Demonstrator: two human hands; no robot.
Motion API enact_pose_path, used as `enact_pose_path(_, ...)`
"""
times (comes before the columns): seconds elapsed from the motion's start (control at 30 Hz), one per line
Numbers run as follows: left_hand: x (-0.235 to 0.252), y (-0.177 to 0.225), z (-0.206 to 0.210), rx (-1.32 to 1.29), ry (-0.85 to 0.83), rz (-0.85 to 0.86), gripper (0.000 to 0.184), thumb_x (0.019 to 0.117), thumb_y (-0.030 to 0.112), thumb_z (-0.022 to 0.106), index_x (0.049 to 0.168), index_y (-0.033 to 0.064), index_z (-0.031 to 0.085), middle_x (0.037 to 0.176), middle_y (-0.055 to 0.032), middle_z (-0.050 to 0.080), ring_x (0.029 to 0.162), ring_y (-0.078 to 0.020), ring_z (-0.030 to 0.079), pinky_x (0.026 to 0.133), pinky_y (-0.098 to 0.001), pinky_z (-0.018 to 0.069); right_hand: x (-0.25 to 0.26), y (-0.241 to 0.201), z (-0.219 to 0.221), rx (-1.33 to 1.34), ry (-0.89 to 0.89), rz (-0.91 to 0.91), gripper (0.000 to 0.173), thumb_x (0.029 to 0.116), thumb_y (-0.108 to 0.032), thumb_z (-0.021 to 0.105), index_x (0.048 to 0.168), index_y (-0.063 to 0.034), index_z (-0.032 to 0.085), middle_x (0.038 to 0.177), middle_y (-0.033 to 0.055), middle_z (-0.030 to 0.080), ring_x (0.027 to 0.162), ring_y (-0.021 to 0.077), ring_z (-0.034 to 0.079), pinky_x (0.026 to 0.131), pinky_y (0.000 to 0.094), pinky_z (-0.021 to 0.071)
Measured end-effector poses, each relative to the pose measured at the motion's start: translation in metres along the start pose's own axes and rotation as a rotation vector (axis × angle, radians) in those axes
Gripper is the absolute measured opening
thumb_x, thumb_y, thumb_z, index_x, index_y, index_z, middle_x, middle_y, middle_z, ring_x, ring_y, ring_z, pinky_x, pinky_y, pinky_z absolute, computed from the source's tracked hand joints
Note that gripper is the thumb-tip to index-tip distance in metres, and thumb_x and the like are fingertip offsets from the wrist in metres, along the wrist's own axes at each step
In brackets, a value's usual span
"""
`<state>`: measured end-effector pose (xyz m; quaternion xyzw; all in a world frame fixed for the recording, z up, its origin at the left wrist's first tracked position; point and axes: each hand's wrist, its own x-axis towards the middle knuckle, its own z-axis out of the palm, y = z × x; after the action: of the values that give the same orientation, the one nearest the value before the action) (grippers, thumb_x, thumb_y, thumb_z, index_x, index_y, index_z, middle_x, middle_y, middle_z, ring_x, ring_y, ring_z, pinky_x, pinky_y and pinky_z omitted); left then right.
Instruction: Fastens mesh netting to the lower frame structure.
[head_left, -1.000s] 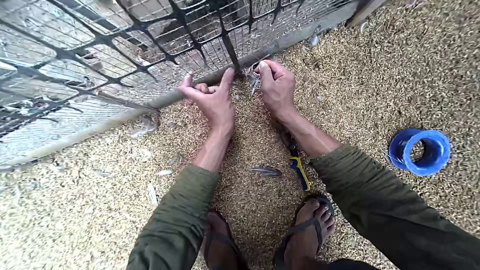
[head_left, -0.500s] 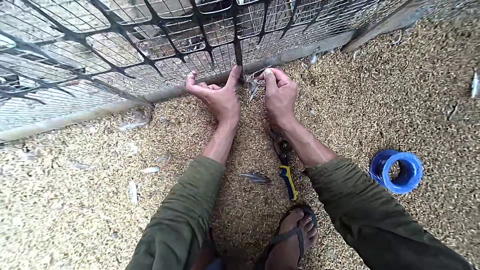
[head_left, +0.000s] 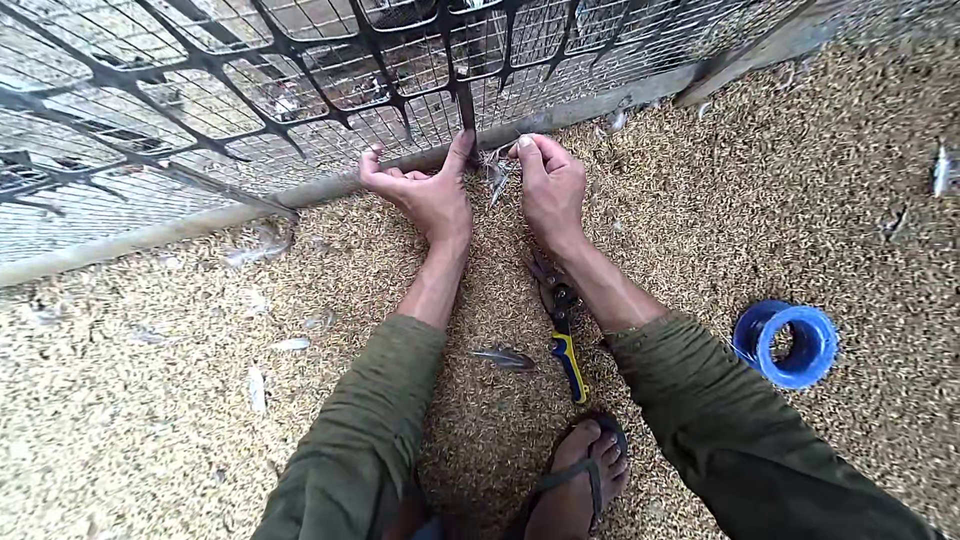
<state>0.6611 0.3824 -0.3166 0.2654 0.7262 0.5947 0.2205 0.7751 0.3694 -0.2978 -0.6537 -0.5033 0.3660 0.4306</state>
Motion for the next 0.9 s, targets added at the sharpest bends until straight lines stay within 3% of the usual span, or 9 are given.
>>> enact_pose_path(0.3, 0.000, 0.000, 0.001, -0.001, 0.015, 0.032, 0.096, 0.0646, 0.023, 0.098, 0.132, 0.0042, 0.031, 0.086, 0.0006, 0.042, 0.056, -0.0003, 0.041, 0.056, -0.0175, 0.0430, 0.009, -0.004, 0.002, -0.057, -0.045, 0.004, 0.030, 0.1070, -0.020, 0.049, 0.095, -0.0093, 0.074, 0.075, -0.0035, 0.065, 0.064, 0.0043, 0.055, 0.064, 0.0291, 0.0456)
enact_pose_path(0.47, -0.001, 0.001, -0.001, -0.015, -0.003, -0.001, 0.098, 0.0647, 0.022, 0.097, 0.134, 0.0044, 0.030, 0.083, 0.0008, 0.041, 0.055, -0.0012, 0.040, 0.056, -0.0184, 0.0433, 0.026, -0.007, -0.003, -0.145, -0.186, -0.007, 0.031, 0.1063, -0.023, 0.049, 0.094, -0.0104, 0.074, 0.072, -0.0026, 0.063, 0.064, 0.0082, 0.055, 0.065, 0.0349, 0.0455)
enact_pose_path(0.63, 0.000, -0.001, -0.001, 0.007, -0.006, -0.007, 0.100, 0.0651, 0.024, 0.098, 0.136, 0.0044, 0.030, 0.086, -0.0006, 0.041, 0.056, -0.0023, 0.041, 0.057, -0.0194, 0.0435, 0.045, -0.009, -0.012, -0.137, -0.336, 0.004, 0.029, 0.1060, -0.022, 0.050, 0.096, -0.0111, 0.074, 0.076, -0.0027, 0.065, 0.068, 0.0073, 0.058, 0.068, 0.0343, 0.0477)
enact_pose_path(0.9, 0.000, -0.001, -0.001, 0.003, -0.017, -0.007, 0.100, 0.0663, 0.023, 0.097, 0.137, 0.0050, 0.028, 0.085, 0.0003, 0.041, 0.056, -0.0024, 0.041, 0.058, -0.0198, 0.0447, 0.068, -0.009, -0.015, -0.122, -0.510, 0.009, 0.026, 0.1057, -0.021, 0.052, 0.093, -0.0108, 0.072, 0.077, -0.0040, 0.062, 0.066, 0.0060, 0.053, 0.065, 0.0324, 0.0446)
